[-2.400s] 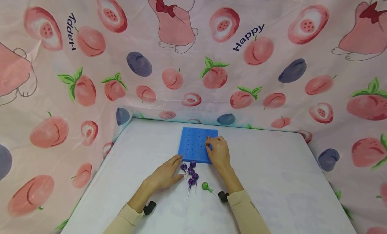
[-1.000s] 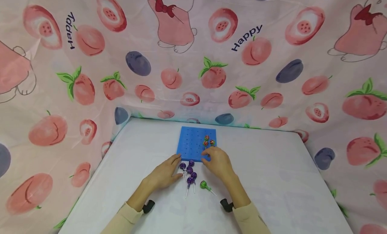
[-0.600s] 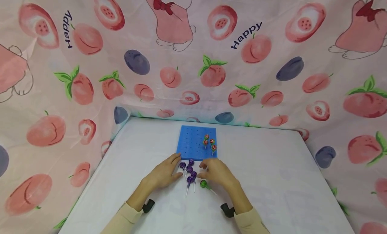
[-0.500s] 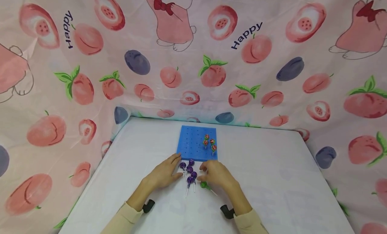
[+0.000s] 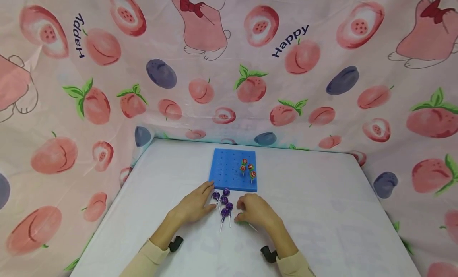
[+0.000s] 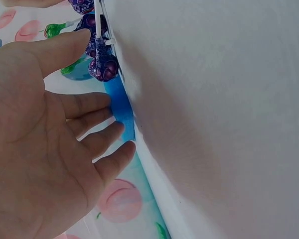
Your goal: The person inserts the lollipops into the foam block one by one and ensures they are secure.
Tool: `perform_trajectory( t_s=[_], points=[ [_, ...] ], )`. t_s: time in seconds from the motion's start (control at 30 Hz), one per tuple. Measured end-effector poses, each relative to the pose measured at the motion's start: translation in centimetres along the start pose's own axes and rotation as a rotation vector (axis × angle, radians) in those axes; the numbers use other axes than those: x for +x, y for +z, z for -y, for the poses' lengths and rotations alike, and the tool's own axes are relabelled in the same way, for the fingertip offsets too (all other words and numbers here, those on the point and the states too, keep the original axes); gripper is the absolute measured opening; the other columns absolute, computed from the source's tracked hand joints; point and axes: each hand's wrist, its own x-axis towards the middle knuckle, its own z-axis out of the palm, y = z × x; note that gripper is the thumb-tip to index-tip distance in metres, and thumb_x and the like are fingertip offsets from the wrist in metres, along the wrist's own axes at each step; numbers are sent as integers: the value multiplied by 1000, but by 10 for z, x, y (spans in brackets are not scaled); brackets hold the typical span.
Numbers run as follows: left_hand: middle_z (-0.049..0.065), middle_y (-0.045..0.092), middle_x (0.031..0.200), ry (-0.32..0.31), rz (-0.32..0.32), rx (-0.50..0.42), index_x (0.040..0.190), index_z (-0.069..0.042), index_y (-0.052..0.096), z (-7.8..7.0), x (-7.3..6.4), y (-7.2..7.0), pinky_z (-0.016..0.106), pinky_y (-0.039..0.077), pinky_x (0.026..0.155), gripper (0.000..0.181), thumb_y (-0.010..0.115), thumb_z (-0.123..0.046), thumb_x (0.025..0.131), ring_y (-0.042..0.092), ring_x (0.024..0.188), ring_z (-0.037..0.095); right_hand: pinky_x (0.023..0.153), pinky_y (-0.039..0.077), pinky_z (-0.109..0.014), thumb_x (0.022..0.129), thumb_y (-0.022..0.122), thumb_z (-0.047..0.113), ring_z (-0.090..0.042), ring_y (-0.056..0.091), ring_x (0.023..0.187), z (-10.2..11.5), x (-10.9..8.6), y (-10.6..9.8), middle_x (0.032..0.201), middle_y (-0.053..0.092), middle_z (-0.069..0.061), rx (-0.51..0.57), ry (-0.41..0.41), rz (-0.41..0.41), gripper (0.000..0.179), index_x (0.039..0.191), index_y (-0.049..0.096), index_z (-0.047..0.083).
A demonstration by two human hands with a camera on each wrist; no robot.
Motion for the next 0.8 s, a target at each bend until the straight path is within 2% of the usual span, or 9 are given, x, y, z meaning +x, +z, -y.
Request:
perform_trajectory(
  t_s=[0.17,0.43,0.67,0.8],
  points=[
    [17,34,167,7,4,2,158,3,40,-1,0,-1,44,37,122,76,66,-43,103,37,152,34,66,54,-28,76,94,12,-11,57,74,0,-3,1,80,64,6,-1,-34,8,24,86,73,16],
    [19,36,165,21,-4,5,156,5,41,-2,-1,-2,45,38,121,75,67,-41,102,39,151,35,64,52,-27,76,88,6,-11,55,73,-1,-4,1,78,62,8,-22,-47,-17,21,86,72,15],
    [18,34,167,5,16,-4,157,3,40,-3,-1,-3,46,37,122,76,66,-43,103,36,152,35,66,53,-26,81,88,13,-10,55,75,-2,0,-1,83,61,9,-44,-40,-142,20,100,79,11],
    [19,34,166,10,10,-1,157,4,40,-3,-2,-3,46,37,122,75,65,-42,103,37,152,35,66,52,-25,80,89,13,-12,57,76,0,1,-7,85,59,8,-26,-58,-231,21,99,80,10]
  ],
)
